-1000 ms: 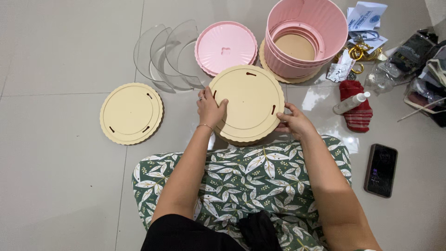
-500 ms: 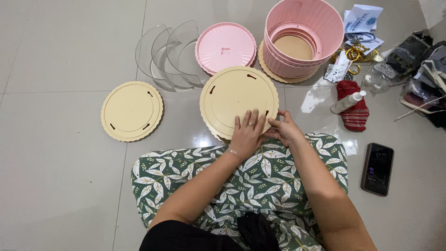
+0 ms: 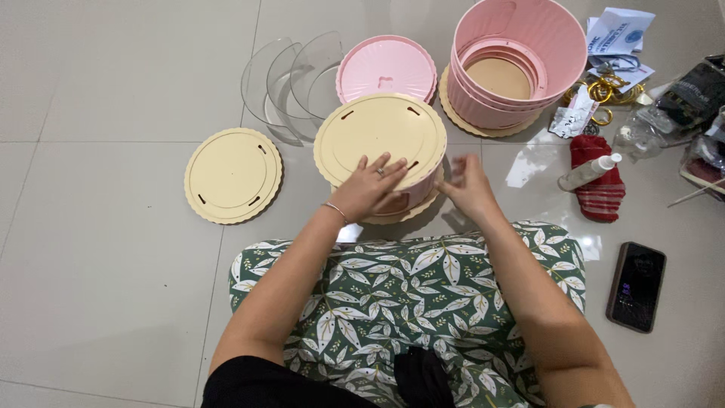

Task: The person assembles a multi-tiered container by stacking beige circular bases, pink cylindrical bodies, and clear plastic rings, then securing each tier with a beige lid. The person repeats this process to build a stack of three tiers.

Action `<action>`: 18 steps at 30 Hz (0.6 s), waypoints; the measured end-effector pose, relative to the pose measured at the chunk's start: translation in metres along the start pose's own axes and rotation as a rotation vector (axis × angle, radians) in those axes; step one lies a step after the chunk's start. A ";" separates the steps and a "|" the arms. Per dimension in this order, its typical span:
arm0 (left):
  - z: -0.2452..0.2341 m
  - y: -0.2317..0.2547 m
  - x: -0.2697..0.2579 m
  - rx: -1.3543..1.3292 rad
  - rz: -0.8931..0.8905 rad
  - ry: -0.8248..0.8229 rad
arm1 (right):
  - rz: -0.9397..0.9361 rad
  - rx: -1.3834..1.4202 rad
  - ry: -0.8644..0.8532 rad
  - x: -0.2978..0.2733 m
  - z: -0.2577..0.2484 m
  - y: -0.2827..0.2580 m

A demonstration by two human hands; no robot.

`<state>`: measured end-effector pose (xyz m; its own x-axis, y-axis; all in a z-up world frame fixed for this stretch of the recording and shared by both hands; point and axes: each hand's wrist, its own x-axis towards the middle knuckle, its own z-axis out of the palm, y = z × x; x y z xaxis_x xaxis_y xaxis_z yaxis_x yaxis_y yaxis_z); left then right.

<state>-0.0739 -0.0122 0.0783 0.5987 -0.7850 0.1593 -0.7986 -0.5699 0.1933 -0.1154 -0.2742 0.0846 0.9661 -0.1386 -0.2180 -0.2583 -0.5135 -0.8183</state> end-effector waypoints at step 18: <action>-0.081 -0.056 0.000 -0.164 -0.033 0.150 | -0.808 -0.202 -0.281 0.083 -0.002 -0.079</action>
<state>-0.0246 0.0393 0.1459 0.6367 -0.7145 0.2900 -0.7650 -0.5381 0.3539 -0.0148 -0.2466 0.1326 0.8112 0.5322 0.2423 0.5350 -0.5083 -0.6748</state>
